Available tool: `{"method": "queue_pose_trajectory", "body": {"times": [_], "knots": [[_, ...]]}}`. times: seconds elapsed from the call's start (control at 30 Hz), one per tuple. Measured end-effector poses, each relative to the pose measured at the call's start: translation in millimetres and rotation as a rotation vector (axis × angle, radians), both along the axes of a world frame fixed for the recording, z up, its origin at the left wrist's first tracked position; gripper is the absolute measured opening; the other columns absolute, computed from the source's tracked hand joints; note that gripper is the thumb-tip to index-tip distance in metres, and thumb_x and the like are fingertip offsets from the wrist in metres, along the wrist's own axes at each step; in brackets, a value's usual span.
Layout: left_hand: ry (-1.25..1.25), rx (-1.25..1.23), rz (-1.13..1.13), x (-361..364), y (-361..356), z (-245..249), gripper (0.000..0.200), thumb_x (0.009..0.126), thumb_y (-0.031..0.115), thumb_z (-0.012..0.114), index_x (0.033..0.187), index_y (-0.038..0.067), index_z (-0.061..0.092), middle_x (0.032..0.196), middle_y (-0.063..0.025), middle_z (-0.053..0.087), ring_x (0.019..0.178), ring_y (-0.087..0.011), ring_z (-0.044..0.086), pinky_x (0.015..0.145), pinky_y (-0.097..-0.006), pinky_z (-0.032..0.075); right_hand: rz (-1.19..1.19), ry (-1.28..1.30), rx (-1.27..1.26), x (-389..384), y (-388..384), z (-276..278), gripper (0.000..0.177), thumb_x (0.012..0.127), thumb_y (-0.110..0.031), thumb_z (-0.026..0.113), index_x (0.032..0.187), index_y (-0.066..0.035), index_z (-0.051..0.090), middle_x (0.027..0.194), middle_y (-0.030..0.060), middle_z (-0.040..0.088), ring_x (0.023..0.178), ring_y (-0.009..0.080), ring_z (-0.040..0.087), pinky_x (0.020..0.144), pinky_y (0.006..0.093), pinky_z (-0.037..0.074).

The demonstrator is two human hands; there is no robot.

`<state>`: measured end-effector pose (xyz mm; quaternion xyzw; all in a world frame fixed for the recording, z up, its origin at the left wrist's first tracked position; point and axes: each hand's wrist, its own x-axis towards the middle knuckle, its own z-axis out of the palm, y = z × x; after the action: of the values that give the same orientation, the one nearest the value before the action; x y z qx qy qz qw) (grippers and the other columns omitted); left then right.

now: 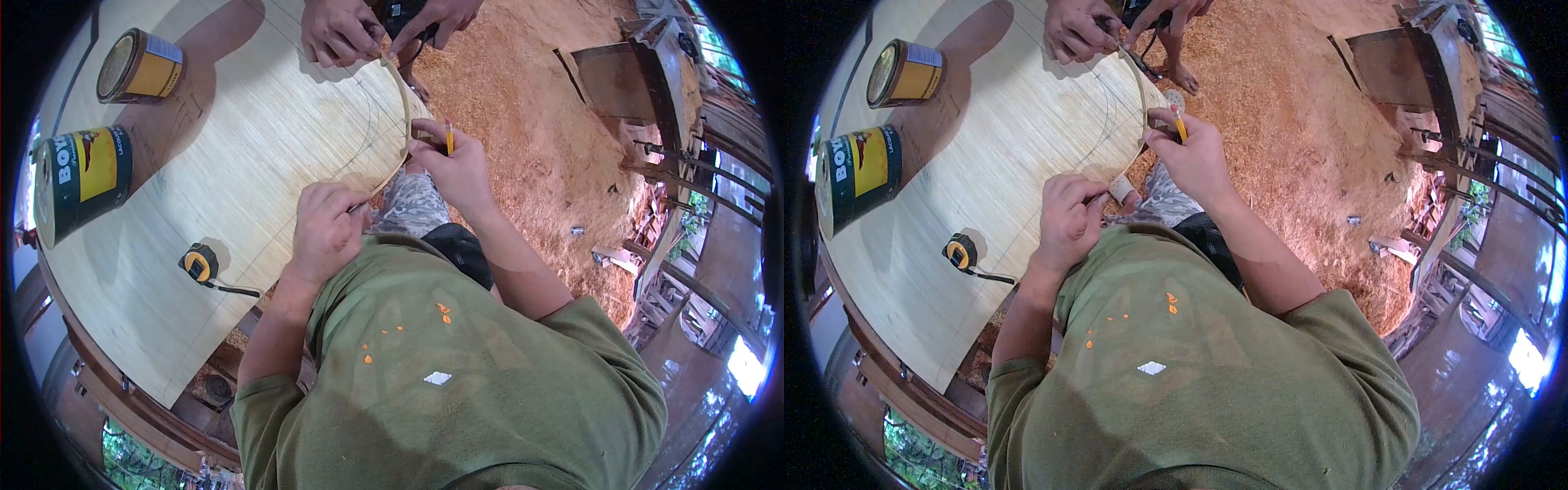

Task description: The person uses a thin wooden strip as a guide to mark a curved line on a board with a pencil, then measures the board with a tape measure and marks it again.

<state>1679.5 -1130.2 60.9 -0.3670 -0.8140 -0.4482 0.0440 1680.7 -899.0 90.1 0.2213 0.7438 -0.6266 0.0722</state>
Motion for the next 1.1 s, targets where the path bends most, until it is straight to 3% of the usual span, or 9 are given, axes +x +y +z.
{"method": "queue_pose_trajectory", "body": {"times": [0.07, 0.47, 1.1], "knots": [[-0.009, -0.017, 0.025, 1.0, 0.2, -2.9, 0.011, 0.072, -0.002, 0.074, 0.076, 0.003, 0.066, 0.096, -0.0046, 0.069, 0.089, -0.027, 0.063, 0.084, -0.0436, 0.048, 0.003, -0.009, 0.006, -0.1, 0.9, -0.2, 0.032, 0.093, -0.007, 0.07, 0.122, 0.009, 0.067, 0.1, 0.0086, 0.073, 0.091, 0.0106, 0.067, 0.083, 0.0271, 0.053], [-0.024, -0.025, 0.039, 1.0, 0.6, 0.9, 0.014, 0.073, -0.004, 0.073, 0.084, 0.003, 0.069, 0.093, -0.0046, 0.067, 0.09, -0.027, 0.064, 0.085, -0.0432, 0.048, -0.014, 0.021, -0.016, 2.5, 0.3, -8.8, 0.033, 0.094, -0.007, 0.071, 0.122, 0.008, 0.068, 0.105, 0.0079, 0.073, 0.094, 0.0102, 0.066, 0.086, 0.0268, 0.053], [-0.045, 0.004, 0.071, 1.7, 1.3, 1.7, 0.014, 0.071, -0.005, 0.076, 0.078, 0.004, 0.067, 0.092, -0.004, 0.069, 0.085, -0.0261, 0.064, 0.081, -0.042, 0.048, -0.01, 0.036, -0.015, 2.8, -0.7, -10.3, 0.03, 0.096, -0.007, 0.069, 0.123, 0.005, 0.068, 0.101, 0.007, 0.073, 0.093, 0.0096, 0.066, 0.085, 0.0272, 0.053]]}}
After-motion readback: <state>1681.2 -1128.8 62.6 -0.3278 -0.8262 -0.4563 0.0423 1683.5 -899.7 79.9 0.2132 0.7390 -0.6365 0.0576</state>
